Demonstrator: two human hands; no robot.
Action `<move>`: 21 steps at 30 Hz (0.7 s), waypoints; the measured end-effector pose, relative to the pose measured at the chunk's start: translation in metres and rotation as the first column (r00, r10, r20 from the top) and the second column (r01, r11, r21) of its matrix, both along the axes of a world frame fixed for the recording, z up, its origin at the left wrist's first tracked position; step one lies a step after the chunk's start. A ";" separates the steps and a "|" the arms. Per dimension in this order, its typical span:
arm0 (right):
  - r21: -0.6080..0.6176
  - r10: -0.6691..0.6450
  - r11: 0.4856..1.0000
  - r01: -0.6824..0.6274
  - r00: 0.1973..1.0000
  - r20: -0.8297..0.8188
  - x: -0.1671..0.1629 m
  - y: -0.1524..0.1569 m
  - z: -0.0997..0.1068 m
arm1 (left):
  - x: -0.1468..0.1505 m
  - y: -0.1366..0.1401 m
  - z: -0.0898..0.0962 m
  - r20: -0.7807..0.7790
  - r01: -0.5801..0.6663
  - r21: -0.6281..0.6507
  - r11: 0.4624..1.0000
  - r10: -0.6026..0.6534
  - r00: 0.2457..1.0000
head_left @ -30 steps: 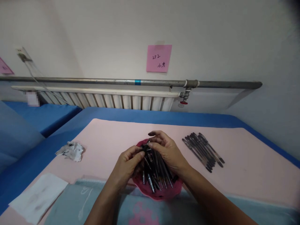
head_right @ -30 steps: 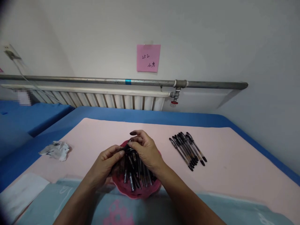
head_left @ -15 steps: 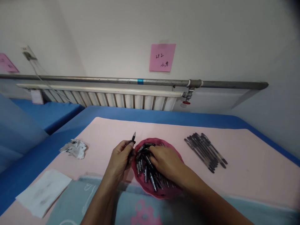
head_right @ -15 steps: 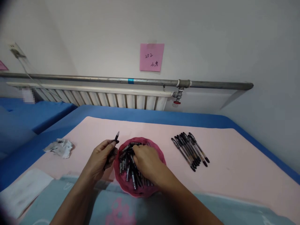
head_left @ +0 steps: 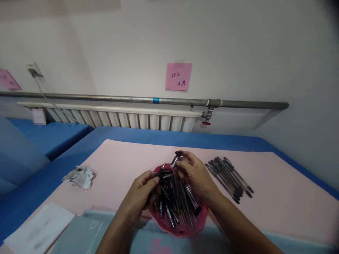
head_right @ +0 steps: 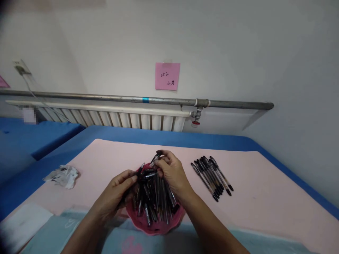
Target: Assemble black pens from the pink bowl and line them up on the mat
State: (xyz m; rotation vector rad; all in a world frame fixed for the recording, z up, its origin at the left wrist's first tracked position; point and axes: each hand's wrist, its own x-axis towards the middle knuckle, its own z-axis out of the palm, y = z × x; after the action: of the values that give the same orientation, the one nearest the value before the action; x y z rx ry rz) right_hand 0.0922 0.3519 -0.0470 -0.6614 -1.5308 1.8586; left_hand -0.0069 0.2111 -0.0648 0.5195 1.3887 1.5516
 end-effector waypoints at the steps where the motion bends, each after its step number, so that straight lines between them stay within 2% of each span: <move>1: -0.042 -0.022 0.999 0.020 0.999 -0.040 -0.001 0.000 0.000 | 0.001 0.000 -0.001 -0.010 0.019 -0.004 1.000 -0.019 1.000; 4: -0.088 -0.037 0.996 0.029 0.996 -0.083 -0.002 -0.001 -0.002 | 0.002 0.000 -0.002 -0.032 0.045 -0.021 0.999 -0.046 0.998; 10: -0.017 0.008 1.000 -0.009 0.998 -0.064 -0.002 -0.010 -0.002 | 0.003 0.001 0.000 -0.035 0.047 -0.043 0.998 -0.049 0.998; 17: 0.012 0.160 0.987 -0.161 0.985 0.060 -0.001 -0.024 -0.003 | 0.007 0.003 0.001 -0.014 -0.020 -0.007 1.000 0.020 1.000; 21: -0.065 0.195 0.980 -0.189 0.977 0.091 -0.002 -0.029 -0.008 | 0.007 0.003 -0.001 0.036 -0.029 -0.014 0.999 0.029 0.999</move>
State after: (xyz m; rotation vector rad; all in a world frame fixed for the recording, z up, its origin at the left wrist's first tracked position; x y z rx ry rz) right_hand 0.0899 0.3231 -0.0549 -0.6576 -1.6606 2.0459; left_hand 0.0001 0.2139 -0.0663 0.4633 1.3837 1.5668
